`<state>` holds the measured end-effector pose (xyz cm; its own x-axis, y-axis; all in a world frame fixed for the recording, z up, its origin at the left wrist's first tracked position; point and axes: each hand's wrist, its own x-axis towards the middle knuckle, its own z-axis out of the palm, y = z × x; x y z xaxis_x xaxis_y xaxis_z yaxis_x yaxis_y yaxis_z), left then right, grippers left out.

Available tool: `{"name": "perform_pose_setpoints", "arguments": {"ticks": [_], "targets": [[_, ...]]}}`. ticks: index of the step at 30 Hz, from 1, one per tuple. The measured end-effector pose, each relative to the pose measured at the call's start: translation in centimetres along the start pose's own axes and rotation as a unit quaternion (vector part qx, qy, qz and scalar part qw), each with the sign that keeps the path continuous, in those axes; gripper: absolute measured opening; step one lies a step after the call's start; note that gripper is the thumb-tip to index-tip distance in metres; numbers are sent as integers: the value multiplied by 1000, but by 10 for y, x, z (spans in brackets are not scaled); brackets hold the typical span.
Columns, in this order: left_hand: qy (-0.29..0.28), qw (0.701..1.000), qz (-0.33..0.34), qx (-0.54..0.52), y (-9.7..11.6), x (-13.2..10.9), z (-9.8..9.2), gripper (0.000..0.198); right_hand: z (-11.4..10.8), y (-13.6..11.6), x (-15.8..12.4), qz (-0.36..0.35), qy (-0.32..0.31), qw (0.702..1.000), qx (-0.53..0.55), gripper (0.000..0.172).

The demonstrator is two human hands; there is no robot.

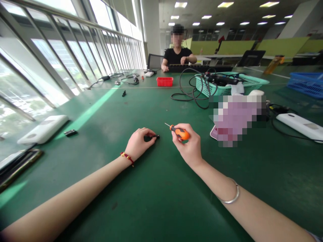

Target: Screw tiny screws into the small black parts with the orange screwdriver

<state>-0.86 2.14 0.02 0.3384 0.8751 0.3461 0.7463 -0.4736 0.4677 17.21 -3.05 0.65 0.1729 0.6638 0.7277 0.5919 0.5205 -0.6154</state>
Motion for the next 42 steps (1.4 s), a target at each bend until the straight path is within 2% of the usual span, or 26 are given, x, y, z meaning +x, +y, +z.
{"name": "perform_pose_setpoints", "arguments": {"ticks": [4,9,32,42], "targets": [[-5,1000,-7,-12,-2,1,0,13,1,-2,-1,8,-17,1000,11,11],[-20,999,-8,-32,-3,1,-4,13,2,0,-1,23,-7,1000,6,14],[-55,997,-20,-51,-3,3,-12,12,2,5,-3,65,0,997,44,11],[-64,996,-27,-60,-2,4,-13,12,4,12,-10,23,5,998,65,14]]}}
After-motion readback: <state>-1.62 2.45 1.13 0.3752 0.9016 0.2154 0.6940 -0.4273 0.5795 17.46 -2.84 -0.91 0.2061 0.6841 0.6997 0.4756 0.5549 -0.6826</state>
